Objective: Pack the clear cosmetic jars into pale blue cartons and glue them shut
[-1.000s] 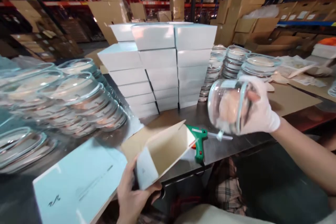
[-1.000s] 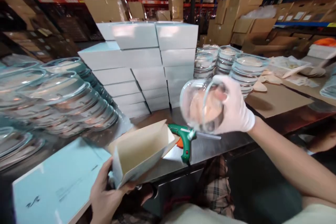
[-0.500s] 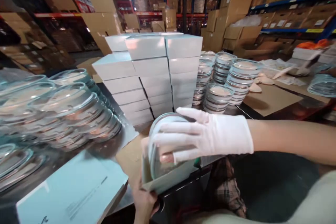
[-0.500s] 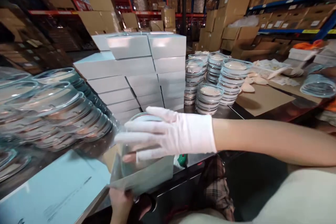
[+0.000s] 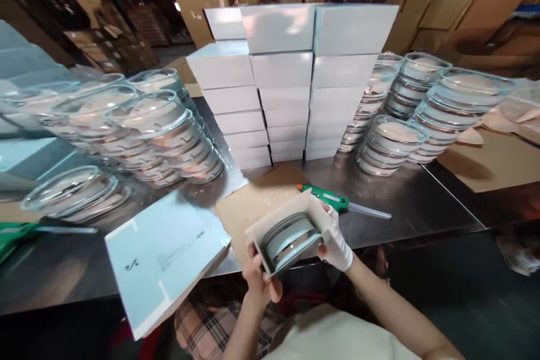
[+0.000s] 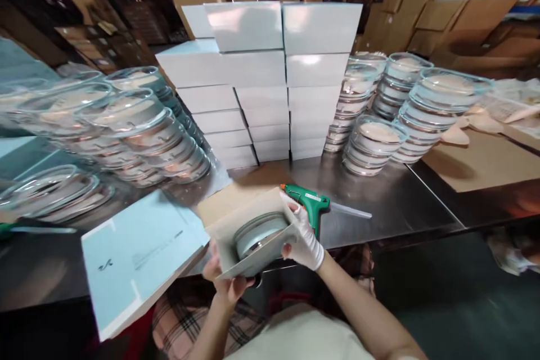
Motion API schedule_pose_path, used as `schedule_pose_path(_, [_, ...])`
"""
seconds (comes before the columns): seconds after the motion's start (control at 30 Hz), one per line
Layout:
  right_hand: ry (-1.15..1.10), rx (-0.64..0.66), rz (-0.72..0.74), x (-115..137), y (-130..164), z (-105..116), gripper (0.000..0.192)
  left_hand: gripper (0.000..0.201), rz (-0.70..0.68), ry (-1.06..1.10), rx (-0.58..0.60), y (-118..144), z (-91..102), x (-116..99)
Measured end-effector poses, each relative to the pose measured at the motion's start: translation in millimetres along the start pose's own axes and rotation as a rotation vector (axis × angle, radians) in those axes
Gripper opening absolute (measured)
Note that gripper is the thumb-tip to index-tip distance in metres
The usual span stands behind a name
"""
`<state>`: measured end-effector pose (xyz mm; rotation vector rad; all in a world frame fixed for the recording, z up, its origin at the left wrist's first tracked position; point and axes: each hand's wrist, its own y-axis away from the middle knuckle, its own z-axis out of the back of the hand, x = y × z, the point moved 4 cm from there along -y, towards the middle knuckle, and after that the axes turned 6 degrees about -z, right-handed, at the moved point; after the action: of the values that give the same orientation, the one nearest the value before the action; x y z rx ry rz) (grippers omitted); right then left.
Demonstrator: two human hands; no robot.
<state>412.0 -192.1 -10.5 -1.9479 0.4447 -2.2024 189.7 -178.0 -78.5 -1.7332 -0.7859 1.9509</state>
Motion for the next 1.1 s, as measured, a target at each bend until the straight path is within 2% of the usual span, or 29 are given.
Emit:
schedule_pose_path(0.1, [-0.059, -0.052, 0.001, 16.7, -10.0, -2.9, 0.075, 0.07, -0.19, -0.036, -0.001, -7.4, 1.4, -18.0])
schedule_pose_path(0.2, [-0.008, -0.187, -0.09, 24.7, -13.0, -5.7, 0.049, 0.061, -0.198, -0.081, -0.059, -11.8, 1.9, -31.4])
schedule_pose_path(0.27, [-0.037, -0.281, -0.139, 27.6, -12.5, -7.6, 0.05, 0.059, -0.19, -0.072, -0.14, -13.9, 4.1, -35.0])
schedule_pose_path(0.3, [-0.07, -0.297, -0.149, 28.9, -11.8, -7.5, 0.055, 0.058, -0.235, -0.084, -0.142, -15.1, 5.0, -37.0])
schedule_pose_path(0.37, [-0.101, -0.287, -0.167, 30.6, -8.8, -0.2, 0.058, 0.05, -0.388, -0.164, -0.058, -17.3, 6.3, -40.8])
schedule_pose_path(0.43, [0.046, -0.277, -0.241, 29.4, -3.2, 18.5, 0.042, 0.043, -0.493, -0.247, 0.025, -19.3, 9.5, -41.5])
schedule_pose_path(0.5, [0.374, -0.332, -0.421, 23.0, 3.7, 45.3, 0.037, 0.044, -0.51, -0.248, 0.038, -21.7, 13.2, -40.4])
schedule_pose_path(0.57, [0.67, -0.354, -0.69, 10.9, 8.7, 67.7, 0.038, 0.048, -0.483, -0.204, 0.046, -23.9, 11.5, -39.3])
schedule_pose_path(0.6, [0.737, -0.344, -0.807, 3.6, 9.4, 74.3, 0.036, 0.049, -0.472, -0.188, 0.047, -24.7, 8.8, -39.5])
schedule_pose_path(0.63, [0.745, -0.323, -0.893, -4.1, 8.6, 77.2, 0.033, 0.047, -0.462, -0.179, 0.038, -25.4, 5.8, -40.0])
schedule_pose_path(0.7, [0.66, -0.29, -0.951, -17.9, 3.1, 76.3, 0.03, 0.041, -0.437, -0.175, 0.01, -27.1, 1.1, -42.3])
schedule_pose_path(0.77, [0.54, -0.291, -0.928, -27.0, -3.0, 73.3, 0.027, 0.034, -0.373, -0.165, -0.034, -29.5, 3.1, -45.7])
schedule_pose_path(0.87, [0.319, -0.286, -0.883, -29.1, -6.4, 68.6, 0.033, 0.033, -0.181, -0.152, -0.101, -31.2, 19.0, -52.2])
schedule_pose_path(0.97, [0.162, -0.342, -0.775, -13.3, -4.8, 62.5, 0.044, 0.031, 0.059, -0.147, -0.048, -25.8, 30.0, -57.5])
schedule_pose_path(1.03, [0.056, -0.397, -0.665, 3.6, -1.3, 55.3, 0.05, 0.03, 0.2, -0.115, -0.014, -20.2, 28.0, -59.3])
schedule_pose_path(1.1, [-0.062, -0.39, -0.587, 20.2, 5.1, 45.0, 0.047, 0.031, 0.286, -0.079, -0.023, -16.9, 20.7, -60.5])
